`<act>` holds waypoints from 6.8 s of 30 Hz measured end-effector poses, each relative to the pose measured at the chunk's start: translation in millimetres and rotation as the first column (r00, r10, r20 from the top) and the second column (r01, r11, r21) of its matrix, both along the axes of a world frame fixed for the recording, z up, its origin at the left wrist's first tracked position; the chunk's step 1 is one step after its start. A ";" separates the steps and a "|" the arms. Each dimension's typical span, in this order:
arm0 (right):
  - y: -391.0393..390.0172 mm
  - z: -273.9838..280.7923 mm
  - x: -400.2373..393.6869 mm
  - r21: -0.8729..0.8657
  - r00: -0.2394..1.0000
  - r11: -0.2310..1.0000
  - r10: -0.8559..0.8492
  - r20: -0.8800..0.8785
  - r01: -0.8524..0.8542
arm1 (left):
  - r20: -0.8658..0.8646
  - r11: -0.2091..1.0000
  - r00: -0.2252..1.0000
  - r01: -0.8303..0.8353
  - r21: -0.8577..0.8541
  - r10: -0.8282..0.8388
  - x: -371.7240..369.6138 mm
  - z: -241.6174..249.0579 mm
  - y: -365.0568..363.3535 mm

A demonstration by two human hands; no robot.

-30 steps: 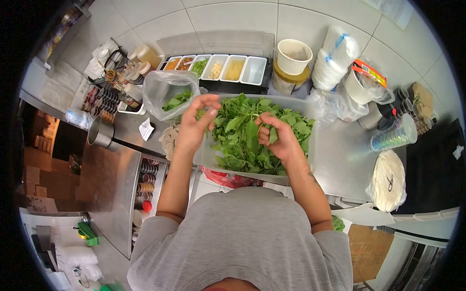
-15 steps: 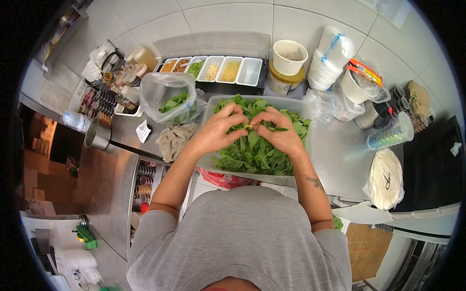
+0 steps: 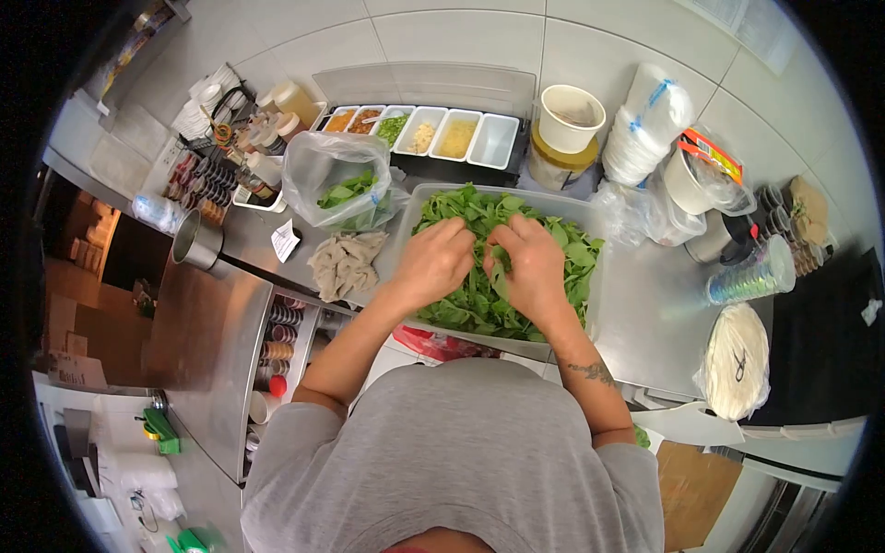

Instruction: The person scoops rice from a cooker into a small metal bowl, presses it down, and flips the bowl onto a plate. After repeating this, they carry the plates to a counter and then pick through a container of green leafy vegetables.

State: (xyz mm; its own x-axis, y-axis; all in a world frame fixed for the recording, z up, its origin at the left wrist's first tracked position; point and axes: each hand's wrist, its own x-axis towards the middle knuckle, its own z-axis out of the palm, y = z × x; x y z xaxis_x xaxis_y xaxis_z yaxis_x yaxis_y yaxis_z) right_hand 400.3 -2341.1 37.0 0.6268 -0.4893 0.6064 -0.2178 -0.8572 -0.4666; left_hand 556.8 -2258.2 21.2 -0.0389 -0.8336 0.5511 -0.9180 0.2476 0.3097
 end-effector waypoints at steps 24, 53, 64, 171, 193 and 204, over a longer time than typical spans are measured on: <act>-37.9 -36.2 -75.0 0.809 0.992 0.582 0.125 0.011 -0.082 | 0.226 0.753 0.747 -0.653 0.075 0.625 181.5 28.4 0.7; -21.6 -24.0 17.9 0.786 0.974 0.576 0.153 0.169 -0.227 | -0.622 0.876 0.783 0.288 0.387 0.018 42.4 15.9 11.3; -6.1 -20.0 24.4 0.854 0.918 0.373 0.301 0.257 -0.361 | -0.646 0.920 0.753 0.156 0.359 0.125 45.3 2.8 19.9; -15.7 -54.3 -6.1 0.165 0.977 0.967 -0.177 -0.119 0.195 | -0.994 0.970 -0.003 0.216 0.109 0.112 40.0 0.1 7.4; -41.5 -17.8 -49.7 0.884 0.963 0.386 0.162 0.217 -0.264 | -0.107 0.999 0.994 0.017 -0.042 -0.021 -0.9 25.0 -4.1; -21.1 -12.5 -40.3 0.862 0.962 0.427 0.101 0.254 -0.272 | -0.116 0.990 0.984 0.130 -0.062 -0.136 -37.0 42.6 -2.9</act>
